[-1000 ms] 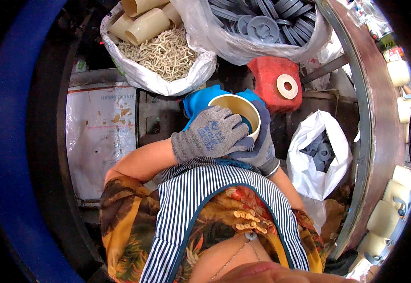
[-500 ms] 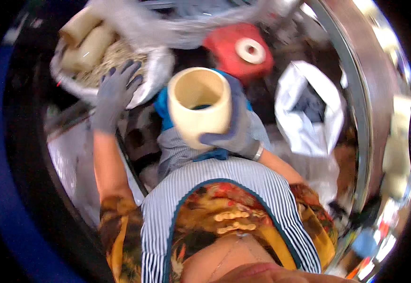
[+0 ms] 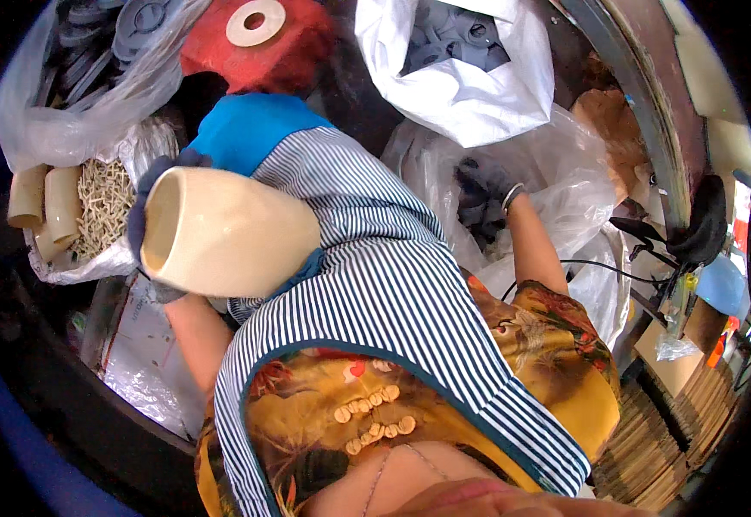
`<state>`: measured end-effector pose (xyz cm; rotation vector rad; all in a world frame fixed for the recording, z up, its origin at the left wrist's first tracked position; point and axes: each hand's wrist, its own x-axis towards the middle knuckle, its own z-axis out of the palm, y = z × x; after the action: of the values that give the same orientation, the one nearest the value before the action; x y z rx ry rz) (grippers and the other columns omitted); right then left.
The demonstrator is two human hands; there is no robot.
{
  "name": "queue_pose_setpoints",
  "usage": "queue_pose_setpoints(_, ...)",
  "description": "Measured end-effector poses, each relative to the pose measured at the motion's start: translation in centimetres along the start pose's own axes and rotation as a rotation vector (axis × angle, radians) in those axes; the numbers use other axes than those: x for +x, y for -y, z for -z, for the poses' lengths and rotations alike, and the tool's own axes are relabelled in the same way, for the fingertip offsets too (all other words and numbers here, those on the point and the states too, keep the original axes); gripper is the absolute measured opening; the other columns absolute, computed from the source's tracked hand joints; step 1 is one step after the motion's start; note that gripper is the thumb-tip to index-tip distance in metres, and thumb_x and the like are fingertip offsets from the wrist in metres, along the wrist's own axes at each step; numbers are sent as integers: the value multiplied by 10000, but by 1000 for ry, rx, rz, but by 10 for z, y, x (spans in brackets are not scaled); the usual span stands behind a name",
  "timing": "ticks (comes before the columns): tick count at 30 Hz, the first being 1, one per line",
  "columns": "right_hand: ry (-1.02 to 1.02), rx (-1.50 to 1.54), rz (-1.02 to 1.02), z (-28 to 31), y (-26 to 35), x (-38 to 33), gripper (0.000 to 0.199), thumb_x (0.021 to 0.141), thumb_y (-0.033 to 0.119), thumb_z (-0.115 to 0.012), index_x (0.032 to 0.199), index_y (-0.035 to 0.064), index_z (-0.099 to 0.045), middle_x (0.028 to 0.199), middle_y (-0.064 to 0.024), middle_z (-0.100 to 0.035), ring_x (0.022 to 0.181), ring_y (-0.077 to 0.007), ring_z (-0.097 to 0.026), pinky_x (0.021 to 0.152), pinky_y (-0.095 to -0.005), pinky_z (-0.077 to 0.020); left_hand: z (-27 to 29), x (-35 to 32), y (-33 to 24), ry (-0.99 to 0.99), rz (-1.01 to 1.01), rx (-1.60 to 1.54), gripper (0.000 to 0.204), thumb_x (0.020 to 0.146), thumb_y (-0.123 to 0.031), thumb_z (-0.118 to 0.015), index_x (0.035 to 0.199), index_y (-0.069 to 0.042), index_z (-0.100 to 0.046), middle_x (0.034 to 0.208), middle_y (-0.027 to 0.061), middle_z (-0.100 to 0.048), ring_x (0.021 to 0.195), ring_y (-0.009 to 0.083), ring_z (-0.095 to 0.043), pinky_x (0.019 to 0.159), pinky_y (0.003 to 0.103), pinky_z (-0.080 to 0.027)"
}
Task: The person repeatedly picks up a beige plastic container and a grey lid from nearby bags. They align the lid with the container opening and press it down to secure it. The person then places the assembled container aside and repeats the process with new parts.
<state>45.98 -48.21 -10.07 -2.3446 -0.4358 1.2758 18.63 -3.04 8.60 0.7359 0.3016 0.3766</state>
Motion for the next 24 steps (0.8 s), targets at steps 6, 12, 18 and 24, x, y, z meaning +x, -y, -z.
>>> queue_pose_setpoints(6,-176,-249,-581,-100,-177,19,545,903,380,-590,1389,142,-529,1378,-140,-553,1257,-359,-514,1030,-404,-431,28,8,4,-202,115,192,559,1022,-327,-386,1426,59,-405,1504,207,-407,1340,313,-456,1137,439,-344)
queue_pose_setpoints(12,151,-1024,-263,-107,-117,0,612,944,441,-486,1492,185,-395,1534,-103,-385,1413,-281,-367,1096,-561,-321,8,6,-11,-4,139,138,545,1037,-335,-364,1429,39,-418,1476,186,-452,1321,303,-478,1132,430,-354)
queue_pose_setpoints(18,135,-1003,-390,-80,-138,-19,525,912,380,-536,1385,157,-494,1401,-128,-506,1286,-320,-474,1025,-575,-380,6,-2,-7,-171,44,263,531,1043,-329,-349,1417,37,-434,1430,178,-505,1285,295,-509,1109,430,-379)
queue_pose_setpoints(24,-120,-855,-373,-69,-157,-12,428,887,346,-568,1272,159,-575,1273,-145,-585,1163,-340,-555,975,-526,-429,9,0,-11,-71,26,200,527,1044,-326,-344,1414,38,-437,1422,180,-511,1278,295,-515,1100,430,-389)
